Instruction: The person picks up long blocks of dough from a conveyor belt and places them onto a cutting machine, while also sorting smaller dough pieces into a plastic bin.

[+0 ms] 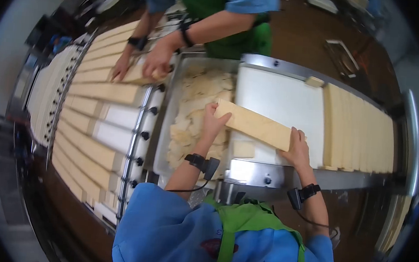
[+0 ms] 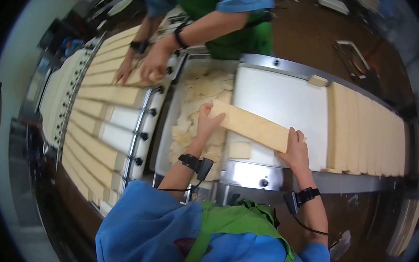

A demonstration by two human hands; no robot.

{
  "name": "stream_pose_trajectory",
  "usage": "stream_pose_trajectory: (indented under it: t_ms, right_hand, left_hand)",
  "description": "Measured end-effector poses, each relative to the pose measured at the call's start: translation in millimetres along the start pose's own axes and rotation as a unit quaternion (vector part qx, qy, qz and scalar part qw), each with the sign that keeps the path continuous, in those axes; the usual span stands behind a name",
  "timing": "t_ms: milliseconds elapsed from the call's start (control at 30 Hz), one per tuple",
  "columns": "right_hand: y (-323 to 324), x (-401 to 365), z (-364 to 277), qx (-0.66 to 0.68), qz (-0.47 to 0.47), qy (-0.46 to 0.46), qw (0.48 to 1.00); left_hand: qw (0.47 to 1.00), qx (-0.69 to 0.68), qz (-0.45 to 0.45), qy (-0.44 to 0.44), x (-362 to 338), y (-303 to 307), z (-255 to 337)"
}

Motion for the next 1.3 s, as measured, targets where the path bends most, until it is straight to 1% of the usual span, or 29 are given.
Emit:
stream_pose_trajectory:
  t_ms: [67, 100, 133, 167, 200, 233, 267, 300, 333, 400, 433, 500, 567, 600, 667, 700, 800, 833, 900, 933, 967, 1000, 1033, 1067, 1100, 1200, 1233, 1267, 1300]
  right_hand:
    - [-8.7, 12.4, -54.4, 0.009, 0.027, 0.065, 0.998]
    - [-13.3, 17.5, -86.3, 0.007, 0.050, 0.103, 0.993]
    - [-17.1, 21.1, -120.2, 0.006, 0.073, 0.139, 0.988]
    - [-21.5, 24.4, -154.9, 0.040, 0.072, 0.160, 0.984]
    - [-25.6, 26.8, -191.1, 0.071, 0.054, 0.194, 0.977]
    - [-31.8, 29.0, -225.2, 0.092, 0.031, 0.223, 0.970]
    - [-37.2, 29.5, -258.5, 0.102, 0.041, 0.254, 0.961]
    - [-42.4, 29.3, -289.8, 0.112, 0.052, 0.284, 0.951]
    - [-50.2, 29.9, -319.4, 0.137, 0.043, 0.301, 0.943]
    - [-64.2, 30.7, -368.6, 0.183, 0.028, 0.331, 0.925]
    - [-73.6, 32.7, -389.3, 0.198, 0.007, 0.337, 0.921]
    - [-91.7, 37.4, -422.1, 0.225, -0.034, 0.342, 0.912]
    - [-100.3, 45.1, -443.7, 0.208, -0.039, 0.357, 0.910]
    - [-105.0, 48.5, -453.1, 0.200, -0.044, 0.364, 0.909]
    - [-121.3, 57.5, -477.2, 0.217, -0.069, 0.368, 0.902]
    - [-131.1, 61.0, -489.8, 0.227, -0.079, 0.370, 0.897]
    - [-198.0, 71.0, -507.4, 0.301, -0.050, 0.372, 0.876]
    - [-210.0, 69.5, -507.9, 0.316, -0.139, 0.321, 0.882]
    - [-217.0, 65.7, -503.7, 0.330, -0.139, 0.325, 0.875]
    - [-218.4, 67.0, -491.2, 0.332, -0.131, 0.315, 0.879]
    - [-213.8, 67.1, -481.8, 0.342, -0.107, 0.330, 0.873]
    - [-204.6, 66.9, -464.7, 0.347, -0.078, 0.343, 0.869]
    - [-183.3, 64.8, -437.9, 0.356, -0.057, 0.330, 0.873]
    - [-152.0, 59.8, -415.2, 0.364, -0.035, 0.318, 0.875]
    - [-126.1, 54.9, -392.4, 0.371, -0.015, 0.311, 0.875]
    - [-74.6, 33.4, -272.6, 0.390, 0.043, 0.158, 0.906]
    - [-58.0, 20.7, -222.0, 0.347, 0.101, 0.083, 0.929]
    - [-44.0, 2.4, -171.2, 0.303, 0.156, 0.010, 0.940]
    - [-24.6, -22.7, -120.9, 0.300, 0.250, -0.009, 0.920]
  left_hand:
    - [0.992, -0.083, 0.091, -0.033, -6.9, 64.4, 4.5]
    - [0.985, -0.058, 0.152, -0.060, -12.6, 104.7, 13.1]
    - [0.976, 0.007, 0.211, -0.045, -30.3, 142.4, 44.3]
    - [0.960, 0.072, 0.268, -0.027, -48.7, 179.7, 75.3]
    - [0.952, 0.034, 0.299, -0.057, -56.0, 219.4, 82.2]
    - [0.936, 0.034, 0.343, -0.074, -59.8, 261.7, 85.6]
    - [0.922, 0.067, 0.372, -0.083, -58.3, 306.2, 79.4]
    - [0.919, 0.036, 0.383, -0.086, -62.8, 338.5, 83.4]
    - [0.926, 0.038, 0.370, -0.068, -53.2, 381.6, 62.8]
    - [0.931, 0.071, 0.358, -0.023, -41.2, 444.9, 30.4]
    - [0.919, 0.167, 0.358, 0.011, -37.7, 464.5, 24.4]
    - [0.868, 0.352, 0.342, 0.079, -30.3, 490.7, 16.1]
    - [0.828, 0.445, 0.318, 0.126, -15.6, 503.4, 15.6]
    - [0.803, 0.490, 0.304, 0.151, -12.3, 505.5, 15.7]
    - [0.724, 0.572, 0.385, 0.006, -23.4, 490.6, 42.4]
    - [0.672, 0.605, 0.421, -0.070, -31.6, 476.3, 58.3]
    - [0.827, 0.456, 0.311, -0.106, -42.7, 440.4, 74.9]
    - [0.841, 0.437, 0.298, -0.115, -50.4, 430.8, 83.3]
    - [0.875, 0.391, 0.254, -0.134, -62.4, 398.6, 91.9]
    - [0.884, 0.378, 0.232, -0.147, -67.3, 386.6, 90.9]
    - [0.896, 0.361, 0.200, -0.165, -69.8, 373.5, 90.7]
    - [0.902, 0.352, 0.174, -0.181, -78.9, 351.6, 103.7]
    - [0.905, 0.354, 0.162, -0.169, -84.0, 334.5, 109.2]
    - [0.922, 0.330, 0.141, -0.148, -87.1, 318.6, 112.8]
    - [0.910, 0.360, 0.123, -0.167, -86.9, 303.0, 113.8]
    - [0.912, 0.364, 0.046, -0.187, -84.1, 239.3, 120.2]
    - [0.912, 0.365, 0.021, -0.189, -81.0, 217.8, 119.7]
    - [0.910, 0.368, 0.001, -0.190, -76.8, 197.7, 120.0]
    - [0.906, 0.358, -0.019, -0.223, -75.6, 169.5, 123.3]
Point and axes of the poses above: each hand's wrist, its own x-axis towards the middle knuckle, its own y-axis out of the back of the hand, z = x × y, the point moved 8 cm from there along x, towards the middle knuckle, and after that the axes turned 11 degrees about y, right-handed, at the moved point
